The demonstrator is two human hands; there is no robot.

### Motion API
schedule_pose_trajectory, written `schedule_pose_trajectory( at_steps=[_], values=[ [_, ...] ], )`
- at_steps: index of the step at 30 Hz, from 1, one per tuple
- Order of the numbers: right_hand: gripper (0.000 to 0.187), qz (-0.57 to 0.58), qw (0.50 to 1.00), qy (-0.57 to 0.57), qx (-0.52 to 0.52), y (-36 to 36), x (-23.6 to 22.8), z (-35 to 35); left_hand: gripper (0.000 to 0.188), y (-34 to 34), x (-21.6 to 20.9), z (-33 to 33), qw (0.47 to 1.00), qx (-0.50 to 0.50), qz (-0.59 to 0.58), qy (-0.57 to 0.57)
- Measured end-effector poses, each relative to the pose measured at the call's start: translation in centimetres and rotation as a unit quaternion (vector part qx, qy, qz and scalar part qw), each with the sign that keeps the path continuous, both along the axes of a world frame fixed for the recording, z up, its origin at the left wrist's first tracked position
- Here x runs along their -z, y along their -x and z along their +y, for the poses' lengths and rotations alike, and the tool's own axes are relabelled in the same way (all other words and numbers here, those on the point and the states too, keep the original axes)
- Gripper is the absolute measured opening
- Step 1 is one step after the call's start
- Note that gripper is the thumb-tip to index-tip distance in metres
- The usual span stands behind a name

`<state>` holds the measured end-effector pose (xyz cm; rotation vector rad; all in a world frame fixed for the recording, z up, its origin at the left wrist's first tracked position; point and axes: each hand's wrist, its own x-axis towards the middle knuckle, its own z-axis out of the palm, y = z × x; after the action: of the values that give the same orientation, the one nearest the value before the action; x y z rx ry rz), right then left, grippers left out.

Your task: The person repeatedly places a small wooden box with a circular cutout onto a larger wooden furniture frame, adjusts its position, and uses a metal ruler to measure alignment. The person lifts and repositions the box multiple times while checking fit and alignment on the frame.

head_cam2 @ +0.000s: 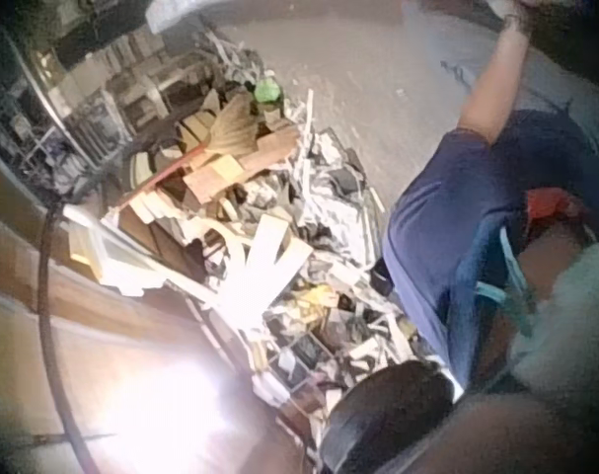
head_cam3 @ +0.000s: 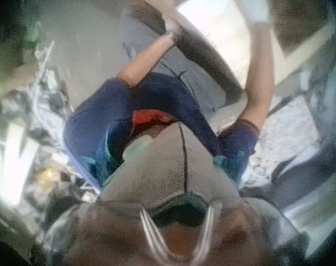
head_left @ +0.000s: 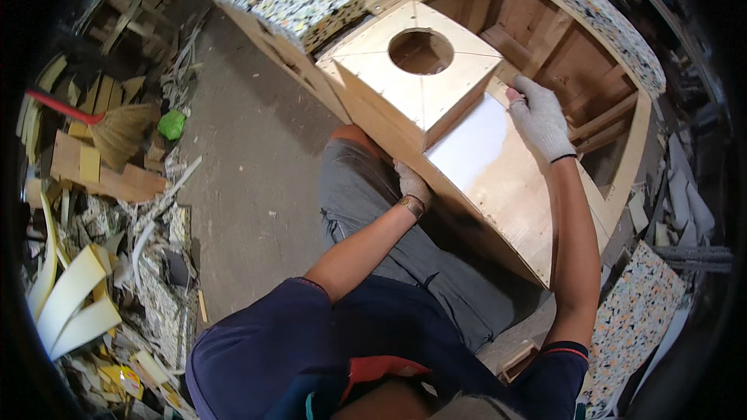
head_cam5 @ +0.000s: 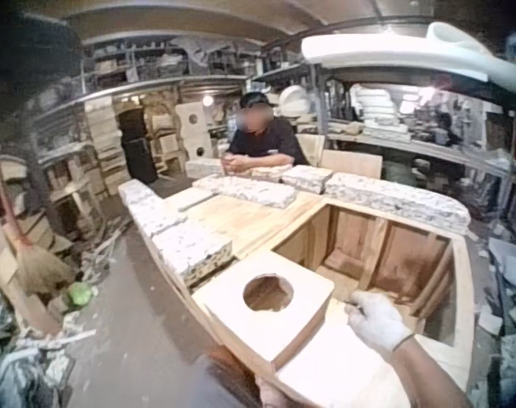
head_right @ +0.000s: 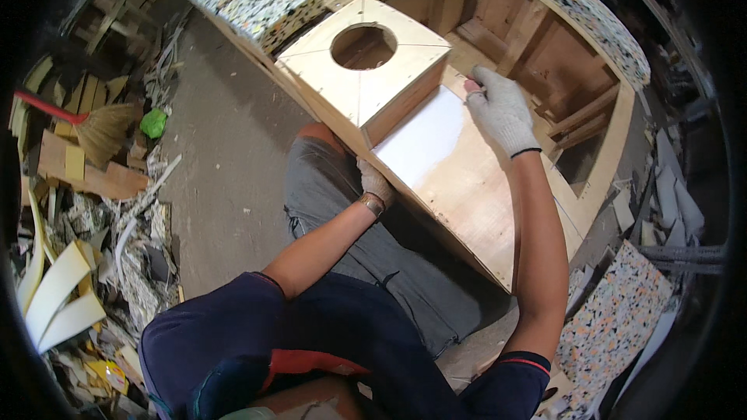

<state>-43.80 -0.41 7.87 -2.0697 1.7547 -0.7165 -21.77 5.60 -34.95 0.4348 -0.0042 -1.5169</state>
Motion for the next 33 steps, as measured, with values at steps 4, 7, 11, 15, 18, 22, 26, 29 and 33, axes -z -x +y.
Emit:
schedule_pose_trajectory(
  at_steps=[4, 7, 11, 15, 18, 22, 26, 29, 33],
  values=[
    [0.026, -0.01, 0.999, 0.004, -0.054, -1.7, -0.2, -1.0, 0.051, -3.4, 7.1, -1.2, 0.875, -0.057, 0.474, 0.082],
    [0.027, -0.003, 0.998, 0.021, -0.065, -1.1, 0.4, -1.1, 0.055, -2.6, 7.6, -1.6, 0.841, -0.06, 0.536, 0.044],
    [0.027, 0.016, 0.999, 0.017, -0.033, 1.2, 1.4, -1.0, 0.07, 0.6, 3.5, -0.9, 0.975, -0.045, 0.21, -0.057],
    [0.027, 0.01, 0.998, 0.033, -0.06, 0.5, 1.3, -1.3, 0.065, -0.2, 2.3, -0.7, 0.982, -0.072, 0.16, -0.062],
    [0.027, 0.007, 0.998, 0.025, -0.059, 0.9, 1.3, -1.3, 0.062, 0.6, 1.5, -0.6, 0.989, -0.067, 0.094, -0.097],
    [0.028, -0.017, 0.998, 0.004, -0.061, 0.1, 0.8, -1.3, 0.059, -0.4, 1.8, -0.8, 0.989, -0.089, 0.021, -0.118],
    [0.028, 0.016, 0.999, 0.003, -0.047, 0.9, 1.3, -1.1, 0.061, 0.7, 1.4, -0.5, 0.989, -0.065, 0.073, -0.114],
    [0.028, 0.019, 0.998, 0.02, -0.047, 1.3, 1.4, -1.0, 0.065, 1.4, 0.9, -0.4, 0.989, -0.057, 0.073, -0.117],
    [0.029, 0.003, 0.998, 0.02, -0.056, 0.5, 1.0, -1.0, 0.069, 0.3, 2.1, -0.9, 0.987, -0.081, 0.0, -0.137]
  ],
)
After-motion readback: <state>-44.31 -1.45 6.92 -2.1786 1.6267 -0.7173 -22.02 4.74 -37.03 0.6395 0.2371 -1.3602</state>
